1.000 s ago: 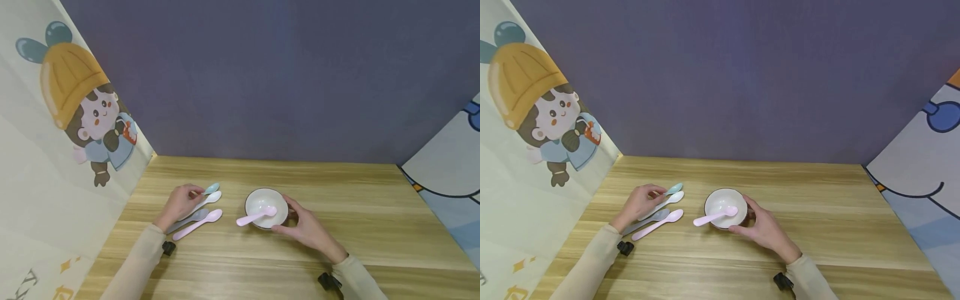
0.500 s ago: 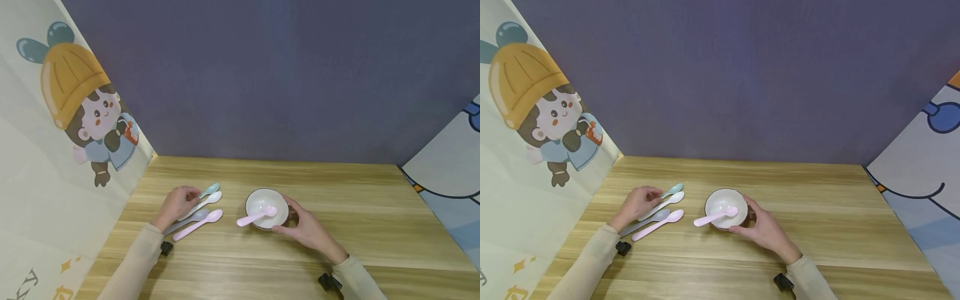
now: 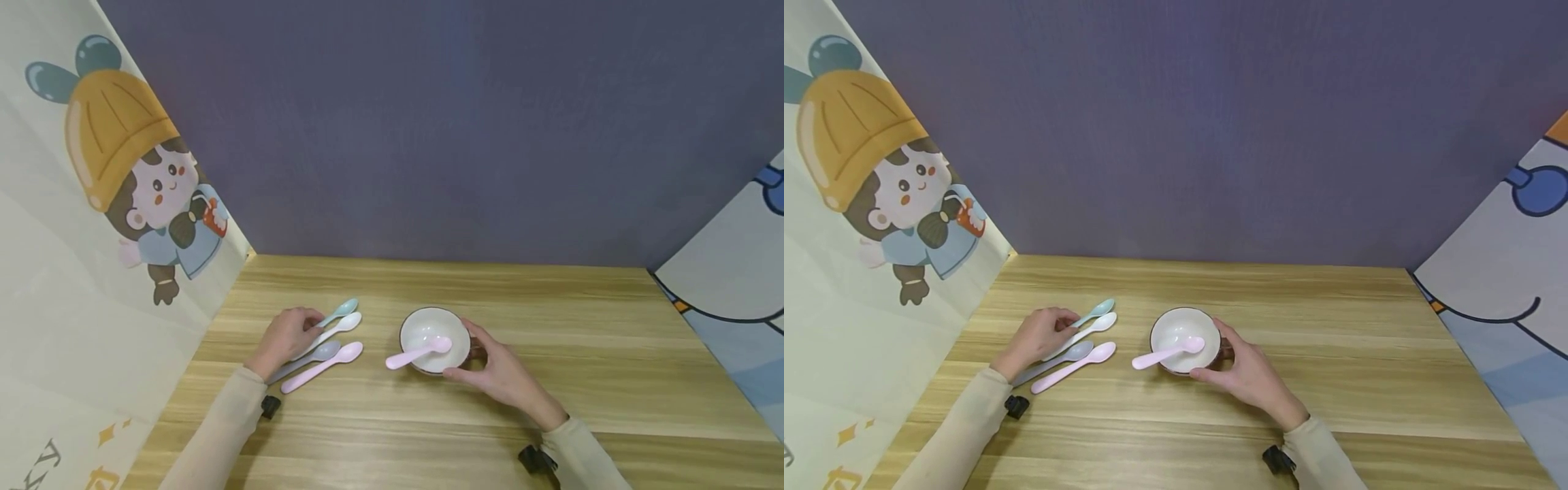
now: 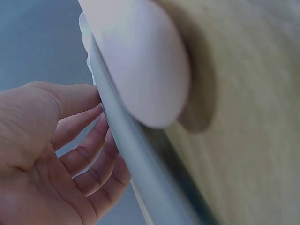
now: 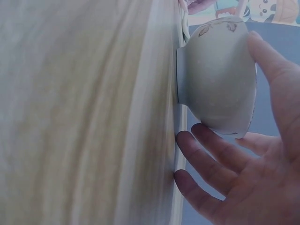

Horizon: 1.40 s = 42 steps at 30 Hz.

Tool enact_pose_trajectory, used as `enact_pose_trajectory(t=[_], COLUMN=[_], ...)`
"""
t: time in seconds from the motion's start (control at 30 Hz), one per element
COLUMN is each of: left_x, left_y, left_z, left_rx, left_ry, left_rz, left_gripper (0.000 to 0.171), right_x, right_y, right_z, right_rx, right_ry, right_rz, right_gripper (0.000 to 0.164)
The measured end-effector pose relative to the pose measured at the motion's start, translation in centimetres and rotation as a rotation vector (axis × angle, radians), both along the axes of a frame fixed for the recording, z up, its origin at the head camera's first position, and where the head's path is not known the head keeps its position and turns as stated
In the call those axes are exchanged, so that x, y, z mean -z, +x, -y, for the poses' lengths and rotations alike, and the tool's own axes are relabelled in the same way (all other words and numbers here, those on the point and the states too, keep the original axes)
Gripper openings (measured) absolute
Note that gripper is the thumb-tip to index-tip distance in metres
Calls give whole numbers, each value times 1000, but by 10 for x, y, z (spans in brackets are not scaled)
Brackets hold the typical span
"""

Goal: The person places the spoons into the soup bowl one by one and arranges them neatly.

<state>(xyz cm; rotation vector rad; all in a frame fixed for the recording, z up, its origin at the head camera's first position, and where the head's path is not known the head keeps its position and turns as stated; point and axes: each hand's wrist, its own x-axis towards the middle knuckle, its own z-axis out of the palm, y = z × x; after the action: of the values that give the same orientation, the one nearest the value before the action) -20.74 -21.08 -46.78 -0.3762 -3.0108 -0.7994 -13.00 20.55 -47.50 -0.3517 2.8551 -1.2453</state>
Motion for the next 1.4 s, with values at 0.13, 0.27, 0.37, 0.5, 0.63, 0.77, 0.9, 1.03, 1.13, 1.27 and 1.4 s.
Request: enact_pose_trajectory(t=[0.13,0.27,0.37,0.5,0.63,0.77,0.9,1.03,1.13,1.27,1.4], left_x=[0,-1,-1,0,1,0,-1,-4,-6,-6,-6], left_y=[0,-1,-1,-2,-2,-1,0,2,3,4,5], left_z=[0,0,0,1,2,3,4,5,5,5,5], left_rx=[-5,-13,-15,-14,-7,-2,-5,-14,-17,-11,-10], left_ry=[1,-4,-15,-27,-22,-13,-3,6,12,10,14], left_rz=[9,21,28,31,28,18,24,46,56,47,35], left_gripper=[24,24,23,24,24,23,23,25,26,25,25], right_x=[1,1,0,0,1,1,0,0,0,1,1], right_y=[0,0,0,1,1,0,0,1,1,1,1], right_z=[0,-1,0,0,0,-1,-2,-2,-2,-1,-1], right_rx=[-10,-11,-9,-6,-8,-13,-16,-14,-8,-4,-4], right_ry=[-4,-8,-8,-3,-4,-7,-11,-2,6,8,6], right_rz=[-3,4,14,18,17,18,21,19,16,14,15], right_gripper=[108,108,110,111,110,108,108,109,109,110,110])
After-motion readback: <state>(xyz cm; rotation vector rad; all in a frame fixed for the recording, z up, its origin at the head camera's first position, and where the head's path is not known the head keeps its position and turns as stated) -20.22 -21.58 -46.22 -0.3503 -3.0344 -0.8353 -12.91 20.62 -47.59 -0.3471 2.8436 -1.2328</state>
